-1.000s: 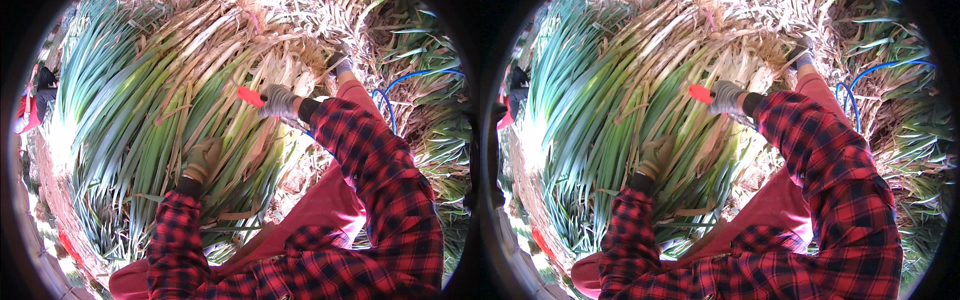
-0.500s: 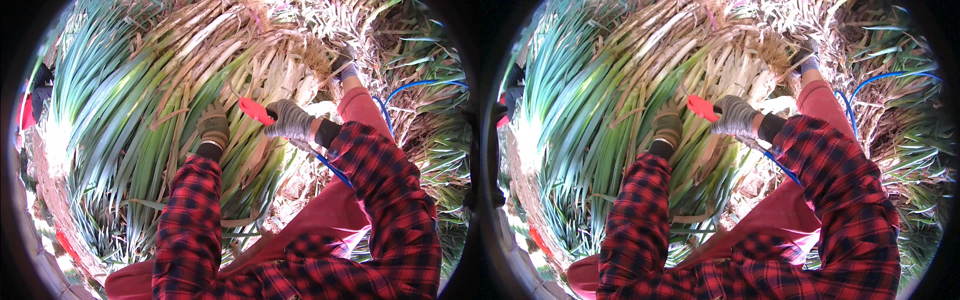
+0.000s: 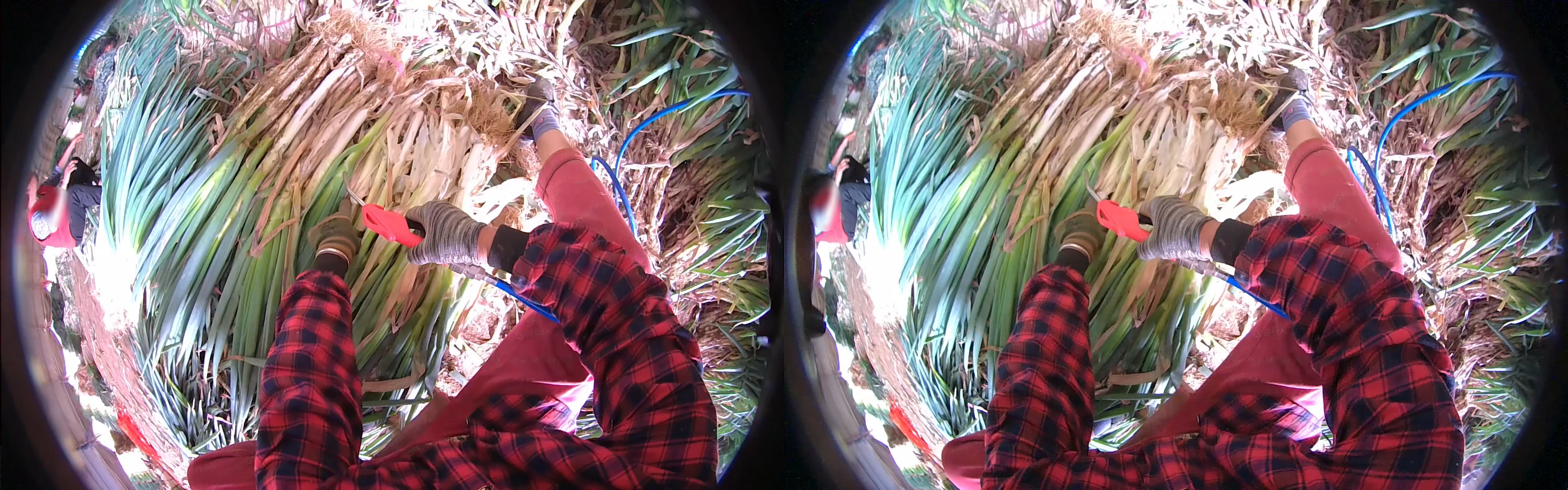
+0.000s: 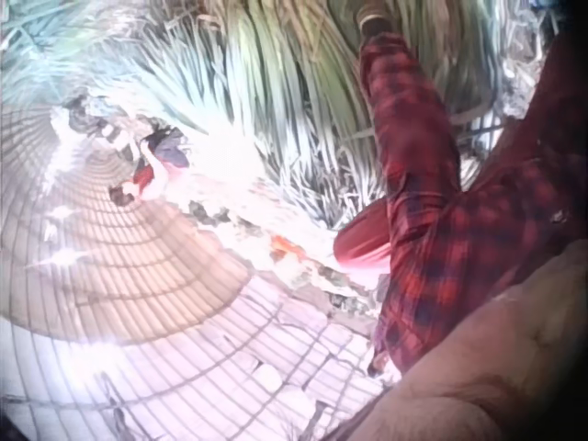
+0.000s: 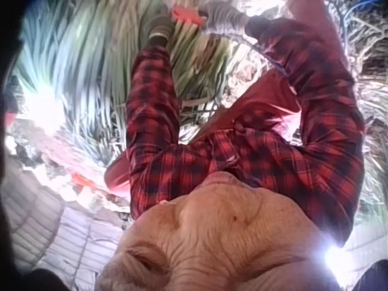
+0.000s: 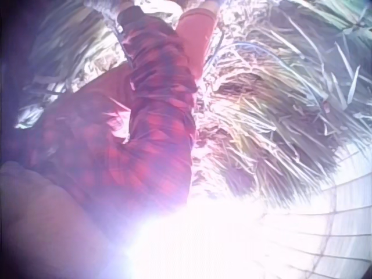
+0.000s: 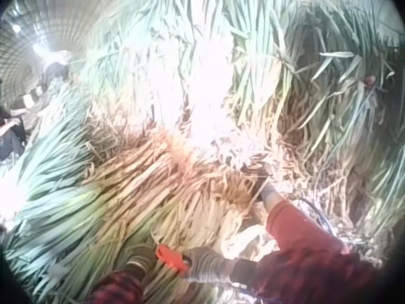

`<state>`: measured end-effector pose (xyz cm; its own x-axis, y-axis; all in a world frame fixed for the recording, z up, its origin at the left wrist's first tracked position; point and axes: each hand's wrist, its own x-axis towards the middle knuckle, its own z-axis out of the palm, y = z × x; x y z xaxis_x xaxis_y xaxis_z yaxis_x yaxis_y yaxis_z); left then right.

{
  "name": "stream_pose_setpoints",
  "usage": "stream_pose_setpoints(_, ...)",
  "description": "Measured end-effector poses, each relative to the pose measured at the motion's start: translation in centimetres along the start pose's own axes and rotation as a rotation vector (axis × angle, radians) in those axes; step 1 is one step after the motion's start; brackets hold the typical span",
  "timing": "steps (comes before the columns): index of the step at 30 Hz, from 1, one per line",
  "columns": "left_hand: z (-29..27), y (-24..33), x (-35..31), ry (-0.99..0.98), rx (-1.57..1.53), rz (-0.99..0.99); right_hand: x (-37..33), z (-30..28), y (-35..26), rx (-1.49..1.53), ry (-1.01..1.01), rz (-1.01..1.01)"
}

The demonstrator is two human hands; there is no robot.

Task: The person sits on the ground and uses a red knife to trim the outer leaves of large green plants. The trimmed leaves are placed aside while the person continues to work through the pile.

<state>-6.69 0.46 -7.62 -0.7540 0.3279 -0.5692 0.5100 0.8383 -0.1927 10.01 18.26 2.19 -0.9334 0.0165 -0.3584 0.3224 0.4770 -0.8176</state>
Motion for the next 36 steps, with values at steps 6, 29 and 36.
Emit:
stream_pose_setpoints(6, -0.7, 0.5, -1.5, -0.06, 0.011, -0.096, -0.3, -0.9, 0.6, -0.005, -0.014, 0.048)
stream_pose_setpoints(29, -5.6, -4.9, -16.3, -0.151, -0.849, 0.503, -13.6, -4.0, 3.3, 0.251, 0.288, 0.204)
stream_pose_setpoints(36, 2.7, -5.9, -12.6, -0.273, -1.001, 0.25, -15.6, 4.8, 0.3, 0.035, -0.06, 0.008)
